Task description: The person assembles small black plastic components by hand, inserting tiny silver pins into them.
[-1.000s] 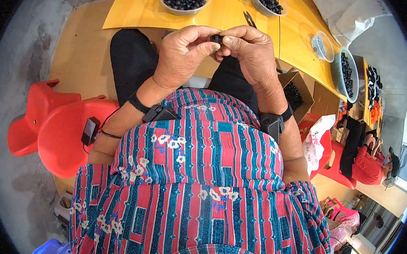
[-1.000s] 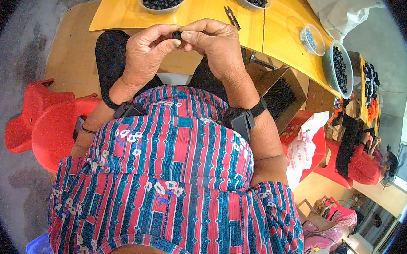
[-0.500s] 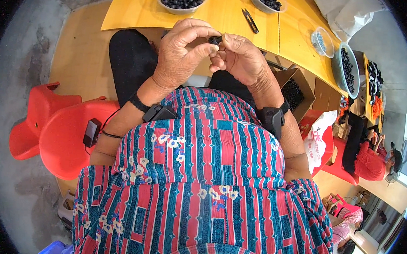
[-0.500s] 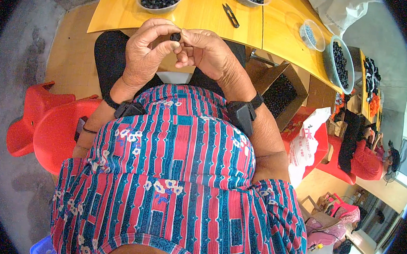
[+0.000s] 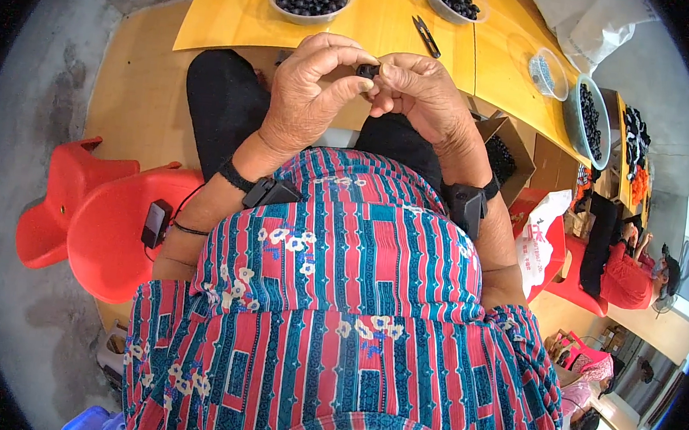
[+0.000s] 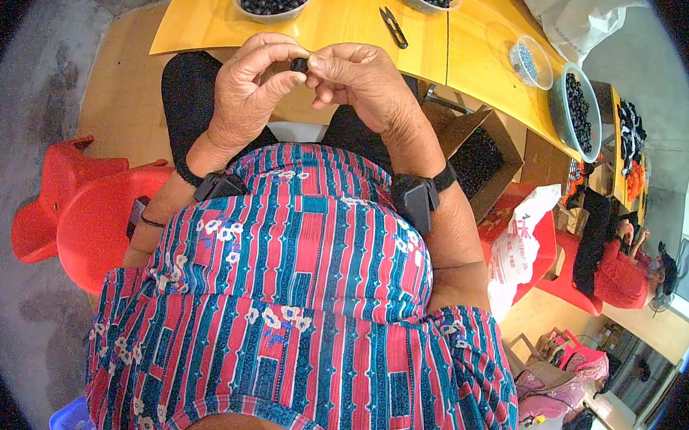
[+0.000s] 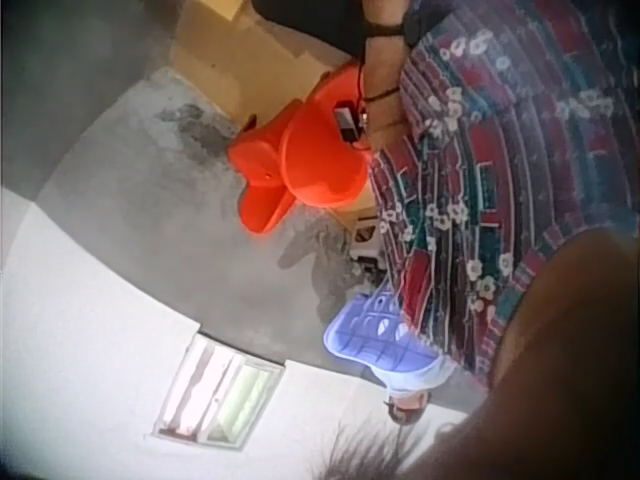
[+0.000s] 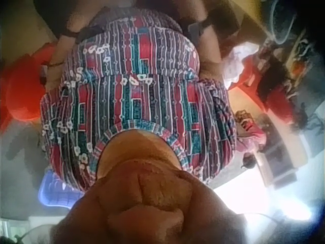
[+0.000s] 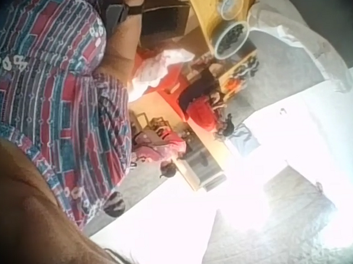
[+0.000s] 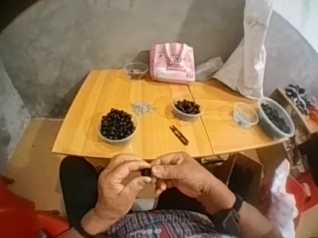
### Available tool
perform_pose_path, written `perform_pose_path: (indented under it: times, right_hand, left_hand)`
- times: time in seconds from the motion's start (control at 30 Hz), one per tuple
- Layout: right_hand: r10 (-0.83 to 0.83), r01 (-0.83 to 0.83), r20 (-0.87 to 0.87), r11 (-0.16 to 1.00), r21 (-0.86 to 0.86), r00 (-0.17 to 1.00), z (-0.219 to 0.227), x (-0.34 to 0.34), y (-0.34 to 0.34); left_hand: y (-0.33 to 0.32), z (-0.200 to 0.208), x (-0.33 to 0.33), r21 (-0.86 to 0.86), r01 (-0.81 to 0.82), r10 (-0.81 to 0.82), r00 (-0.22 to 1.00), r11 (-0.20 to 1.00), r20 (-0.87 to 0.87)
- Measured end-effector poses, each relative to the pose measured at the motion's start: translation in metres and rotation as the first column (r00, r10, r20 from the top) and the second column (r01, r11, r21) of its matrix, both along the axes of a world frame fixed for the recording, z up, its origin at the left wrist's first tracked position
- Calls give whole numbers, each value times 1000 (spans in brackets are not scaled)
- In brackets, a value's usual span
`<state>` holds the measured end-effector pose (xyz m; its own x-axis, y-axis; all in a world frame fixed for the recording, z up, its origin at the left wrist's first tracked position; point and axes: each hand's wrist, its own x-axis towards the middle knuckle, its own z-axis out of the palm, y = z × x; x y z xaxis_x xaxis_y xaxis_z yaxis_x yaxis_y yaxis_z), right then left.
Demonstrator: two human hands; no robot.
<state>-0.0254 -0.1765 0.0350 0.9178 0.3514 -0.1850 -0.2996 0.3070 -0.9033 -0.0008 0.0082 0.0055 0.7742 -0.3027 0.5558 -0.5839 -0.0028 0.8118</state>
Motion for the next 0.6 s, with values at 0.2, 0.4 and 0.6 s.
perform_pose_path:
  times: [0.2, 0.4, 0.6]
  right_hand:
    - [-223, 258, 188, 948, -187, 956, 5, -4, 10]
    - [-309, 442, 448, 867, -230, 839, 15, -11, 20]
    - [-245, 523, 638, 801, -290, 730, 14, -11, 22]
  left_hand:
    - [-1, 7, -3, 26, -62, 61, 997, 998, 41]
    - [-4, 8, -6, -78, -7, 2, 998, 997, -67]
    - [-5, 12, -9, -182, 38, -70, 983, 982, -172]
